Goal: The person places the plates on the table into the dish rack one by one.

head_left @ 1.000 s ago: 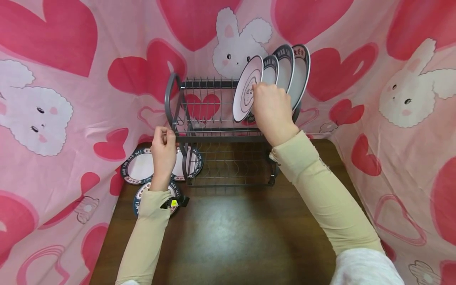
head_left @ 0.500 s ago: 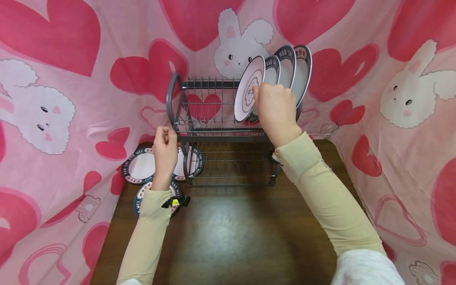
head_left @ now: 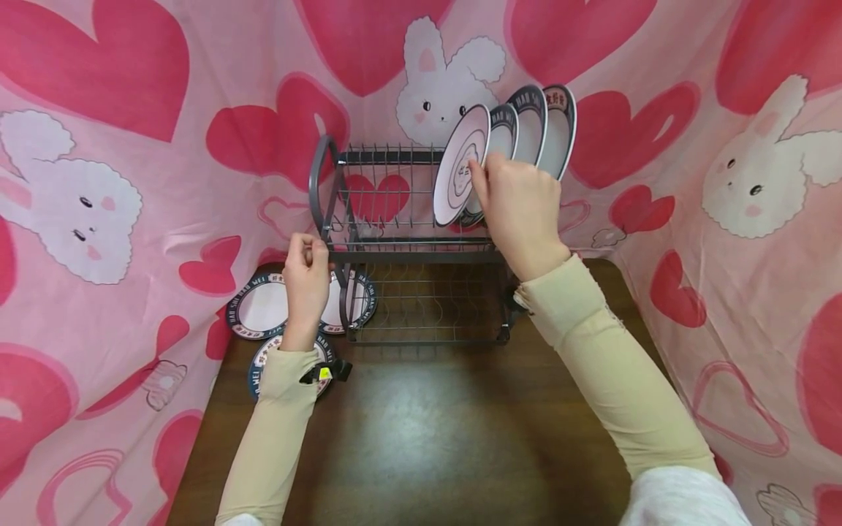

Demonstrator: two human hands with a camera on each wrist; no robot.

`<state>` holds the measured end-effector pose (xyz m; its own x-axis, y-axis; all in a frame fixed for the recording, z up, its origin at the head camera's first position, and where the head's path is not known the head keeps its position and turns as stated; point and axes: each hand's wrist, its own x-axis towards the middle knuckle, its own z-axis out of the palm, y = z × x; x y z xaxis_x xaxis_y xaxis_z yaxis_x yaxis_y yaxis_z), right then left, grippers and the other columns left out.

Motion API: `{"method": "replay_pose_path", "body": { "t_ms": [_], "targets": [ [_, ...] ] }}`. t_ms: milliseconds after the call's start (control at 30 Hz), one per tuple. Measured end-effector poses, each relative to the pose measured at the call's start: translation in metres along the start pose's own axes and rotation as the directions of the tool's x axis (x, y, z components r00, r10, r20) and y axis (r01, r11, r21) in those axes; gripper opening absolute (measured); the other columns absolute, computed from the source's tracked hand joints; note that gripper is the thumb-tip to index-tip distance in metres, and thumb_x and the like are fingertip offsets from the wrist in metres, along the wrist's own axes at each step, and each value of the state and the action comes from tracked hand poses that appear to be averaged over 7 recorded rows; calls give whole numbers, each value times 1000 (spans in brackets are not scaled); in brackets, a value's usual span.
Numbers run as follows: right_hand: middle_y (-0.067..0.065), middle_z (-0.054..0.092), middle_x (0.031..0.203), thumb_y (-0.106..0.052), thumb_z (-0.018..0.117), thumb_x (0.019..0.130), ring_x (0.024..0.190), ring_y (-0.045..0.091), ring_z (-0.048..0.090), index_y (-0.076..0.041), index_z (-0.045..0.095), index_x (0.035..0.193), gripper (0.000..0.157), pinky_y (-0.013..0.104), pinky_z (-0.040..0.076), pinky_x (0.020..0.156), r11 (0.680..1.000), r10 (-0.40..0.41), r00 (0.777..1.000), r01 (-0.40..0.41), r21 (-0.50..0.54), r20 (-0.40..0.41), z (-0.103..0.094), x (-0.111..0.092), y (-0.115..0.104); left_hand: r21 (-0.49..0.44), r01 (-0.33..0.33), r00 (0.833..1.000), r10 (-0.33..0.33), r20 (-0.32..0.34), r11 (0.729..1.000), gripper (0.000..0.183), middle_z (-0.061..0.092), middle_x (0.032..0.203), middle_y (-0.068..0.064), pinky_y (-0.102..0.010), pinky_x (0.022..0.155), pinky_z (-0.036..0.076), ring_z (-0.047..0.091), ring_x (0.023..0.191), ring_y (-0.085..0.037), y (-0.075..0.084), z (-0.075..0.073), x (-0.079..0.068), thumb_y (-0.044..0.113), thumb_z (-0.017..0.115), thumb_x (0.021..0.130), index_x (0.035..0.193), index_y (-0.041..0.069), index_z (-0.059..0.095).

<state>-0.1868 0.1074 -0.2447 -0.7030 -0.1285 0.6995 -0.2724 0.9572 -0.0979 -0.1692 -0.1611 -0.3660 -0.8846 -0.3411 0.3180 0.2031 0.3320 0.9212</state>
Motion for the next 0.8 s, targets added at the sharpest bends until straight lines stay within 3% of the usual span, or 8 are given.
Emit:
{"method": "replay_pose_path", "body": {
  "t_ms": [167,433,800],
  "targets": [
    [8,50,53,-33,39,98,47,32,51,-7,50,69,41,42,33,41,997,-12,998,16,71,-54,-7,-8,7,3,-6,1000,6,-3,1000,18,49,60,-1,-25,50,43,60,61,-14,-28,4,9,26,45,95,97,9,52],
    [9,56,56,-28,43,96,45,25,49,-5,58,73,36,39,36,42,989,14,994,2,146,-107,-19,-30,27,7,-13,1000,13,-5,1000,18,47,60,0,-26,51,44,61,61,-13,-26,3,10,25,44,95,97,8,52],
    [10,55,54,-24,49,93,43,26,46,-5,57,70,31,36,36,42,974,170,985,-161,158,-44,-16,-75,74,22,-7,1000,7,2,1000,17,50,61,-4,-26,49,41,60,61,-17,-26,3,6,28,44,94,96,12,52]
  ]
}}
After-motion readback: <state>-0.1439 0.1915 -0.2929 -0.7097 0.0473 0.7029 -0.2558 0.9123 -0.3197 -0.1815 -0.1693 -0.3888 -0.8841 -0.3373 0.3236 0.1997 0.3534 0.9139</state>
